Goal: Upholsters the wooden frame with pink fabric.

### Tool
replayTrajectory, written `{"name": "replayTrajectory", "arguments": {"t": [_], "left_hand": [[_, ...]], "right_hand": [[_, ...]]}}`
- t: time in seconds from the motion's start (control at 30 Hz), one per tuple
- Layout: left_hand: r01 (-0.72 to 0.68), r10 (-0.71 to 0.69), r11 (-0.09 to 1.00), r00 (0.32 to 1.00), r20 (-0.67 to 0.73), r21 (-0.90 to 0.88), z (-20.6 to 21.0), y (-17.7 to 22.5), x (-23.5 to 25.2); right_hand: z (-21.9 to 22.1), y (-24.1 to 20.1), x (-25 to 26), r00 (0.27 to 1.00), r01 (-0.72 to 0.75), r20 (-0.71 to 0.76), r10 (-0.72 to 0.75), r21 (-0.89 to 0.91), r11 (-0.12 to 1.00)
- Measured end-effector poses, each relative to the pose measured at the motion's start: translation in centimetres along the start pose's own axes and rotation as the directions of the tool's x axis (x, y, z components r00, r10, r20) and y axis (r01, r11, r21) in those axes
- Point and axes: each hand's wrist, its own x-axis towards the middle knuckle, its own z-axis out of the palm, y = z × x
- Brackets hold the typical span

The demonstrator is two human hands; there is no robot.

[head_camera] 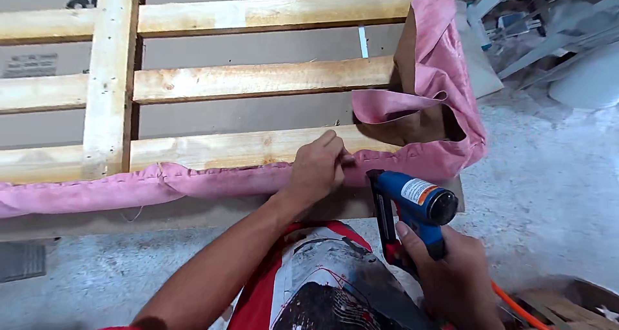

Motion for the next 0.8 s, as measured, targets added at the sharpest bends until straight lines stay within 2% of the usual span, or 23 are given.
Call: {"name": "replayTrajectory", "arguments": {"t": [0.07,0.17,0.27,0.4,0.5,0.6,0.7,0.8], "left_hand": [[0.182,-0.182,0.983,0.983,0.015,0.024,0.2,0.5,0.4],[0.416,-0.411,0.908,0.869,0.277,0.042,-1.5,0.9,2.5],[0.552,-0.483,0.834,0.742,0.466,-0.014,-2.6,-0.6,4.1],[0.615,-0.461,0.788,0.616,0.639,-0.026,-2.9,-2.1,5.9],[0.516,-0.330,0.855,0.604,0.726,-0.040,-2.7,-3.7,6.6],[0.396,-0.224,0.915,0.660,0.717,-0.078,-2.3,-4.5,6.3],[0.390,-0.223,0.918,0.667,0.711,-0.077,-2.3,-4.6,6.2],[0.393,-0.211,0.914,0.671,0.711,-0.100,-2.3,-4.7,6.2]], "right_hand": [[1.1,0.7,0.3,0.998,0.059,-0.025,-0.058,0.046,0.997],[2.7,0.5,0.7,0.997,0.042,-0.060,-0.039,0.046,0.998],[3.8,-1.2,0.9,0.988,-0.003,-0.155,-0.007,-0.063,0.998],[4.7,-2.3,1.0,0.969,0.011,-0.244,-0.049,-0.157,0.988],[5.1,-3.5,1.0,0.970,-0.043,-0.244,-0.001,-0.173,0.984],[5.2,-4.8,0.9,0.975,-0.105,-0.214,0.067,-0.175,0.979],[5.5,-6.3,0.5,0.977,-0.150,-0.177,0.121,-0.164,0.975],[6.2,-7.3,0.3,0.979,-0.145,-0.169,0.114,-0.186,0.972]]}}
